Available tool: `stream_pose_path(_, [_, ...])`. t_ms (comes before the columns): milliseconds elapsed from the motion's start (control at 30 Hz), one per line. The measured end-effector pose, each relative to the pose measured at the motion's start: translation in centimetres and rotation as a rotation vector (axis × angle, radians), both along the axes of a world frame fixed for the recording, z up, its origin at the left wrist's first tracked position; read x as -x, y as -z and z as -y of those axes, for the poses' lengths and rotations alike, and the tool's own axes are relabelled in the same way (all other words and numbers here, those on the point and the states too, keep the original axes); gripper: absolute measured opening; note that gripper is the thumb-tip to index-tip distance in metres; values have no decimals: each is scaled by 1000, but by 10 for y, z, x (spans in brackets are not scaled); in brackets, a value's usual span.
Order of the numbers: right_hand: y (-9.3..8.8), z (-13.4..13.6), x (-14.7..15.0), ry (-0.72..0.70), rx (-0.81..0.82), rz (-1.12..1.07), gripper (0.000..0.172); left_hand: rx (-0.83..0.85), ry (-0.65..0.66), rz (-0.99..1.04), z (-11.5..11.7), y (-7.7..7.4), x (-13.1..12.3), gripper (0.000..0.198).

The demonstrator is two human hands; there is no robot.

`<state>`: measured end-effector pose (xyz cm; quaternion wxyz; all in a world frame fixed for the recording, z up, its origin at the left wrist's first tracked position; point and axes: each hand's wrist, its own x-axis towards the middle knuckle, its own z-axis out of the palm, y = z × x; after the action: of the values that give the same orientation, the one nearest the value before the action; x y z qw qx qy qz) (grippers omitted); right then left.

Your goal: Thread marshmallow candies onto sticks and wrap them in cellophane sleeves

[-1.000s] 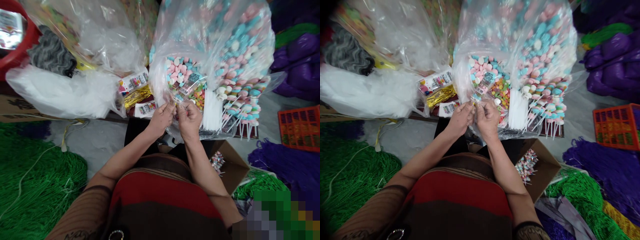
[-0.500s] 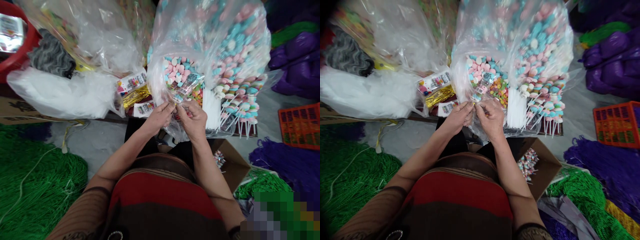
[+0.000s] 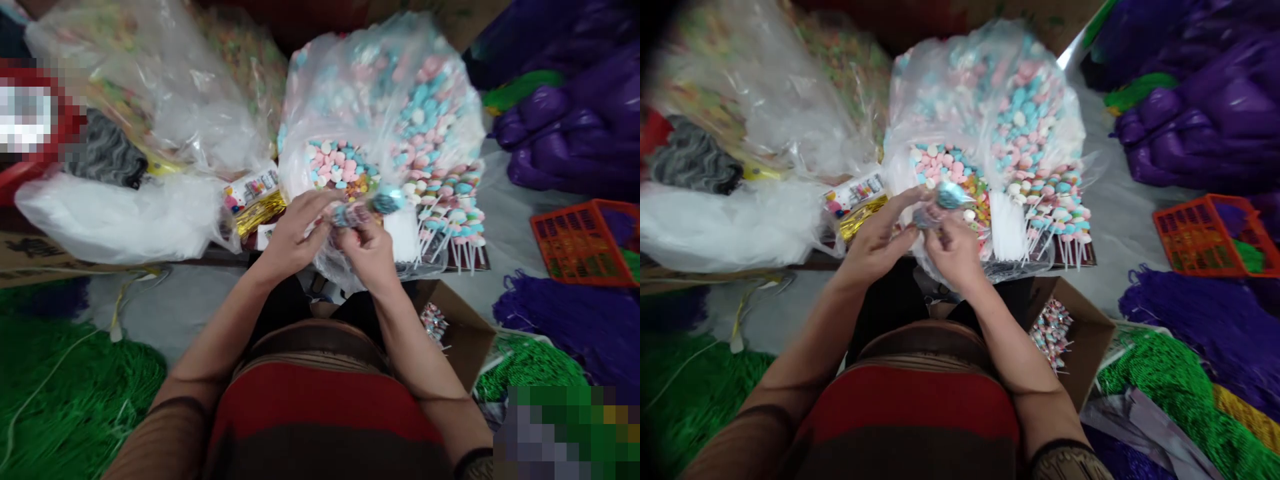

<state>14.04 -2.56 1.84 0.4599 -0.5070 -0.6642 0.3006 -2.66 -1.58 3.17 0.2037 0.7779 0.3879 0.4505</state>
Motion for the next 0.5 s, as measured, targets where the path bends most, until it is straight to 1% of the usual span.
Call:
stream_pose_path(67, [-3,-3,4,-37,-122,127,13,24,135,95,9,-24,3,50])
stream_pose_path(133, [-6,-9,6,-94,-206,218,9,63,236,153,21,-42,6,49])
stream_pose_path(167, [-8,-12,6,-117,-230,247,9,76,290,187,27,-47,6,46])
stream_pose_path(200, [-11,-15,4,-124,-248,258,11,85,350,226,32,-49,7,42])
stream_pose_path(233, [-15,-18,2,-115,-259,253,14,100,412,250,35,-49,7,40])
stream_pose_path(267, [-20,-19,-1,-93,-265,236,17,124,447,260,37,-45,6,40])
stream_pose_path(300, [-26,-20,-3,-67,-271,209,20,170,447,252,37,-40,5,41])
stream_pose_path(333, [-32,-19,-5,-46,-276,179,22,247,415,236,35,-33,3,45])
stream_pose_path(367, [-37,-17,-5,-41,-282,156,23,356,353,227,31,-27,1,52])
stream_pose_path(400, [-42,-14,-5,-54,-287,149,22,479,289,260,25,-21,-1,60])
stream_pose_path(433, [-45,-11,-3,-84,-292,158,20,593,224,349,19,-18,-3,67])
stream_pose_path(500, [-46,-5,1,-169,-302,187,17,739,80,596,9,-17,-2,75])
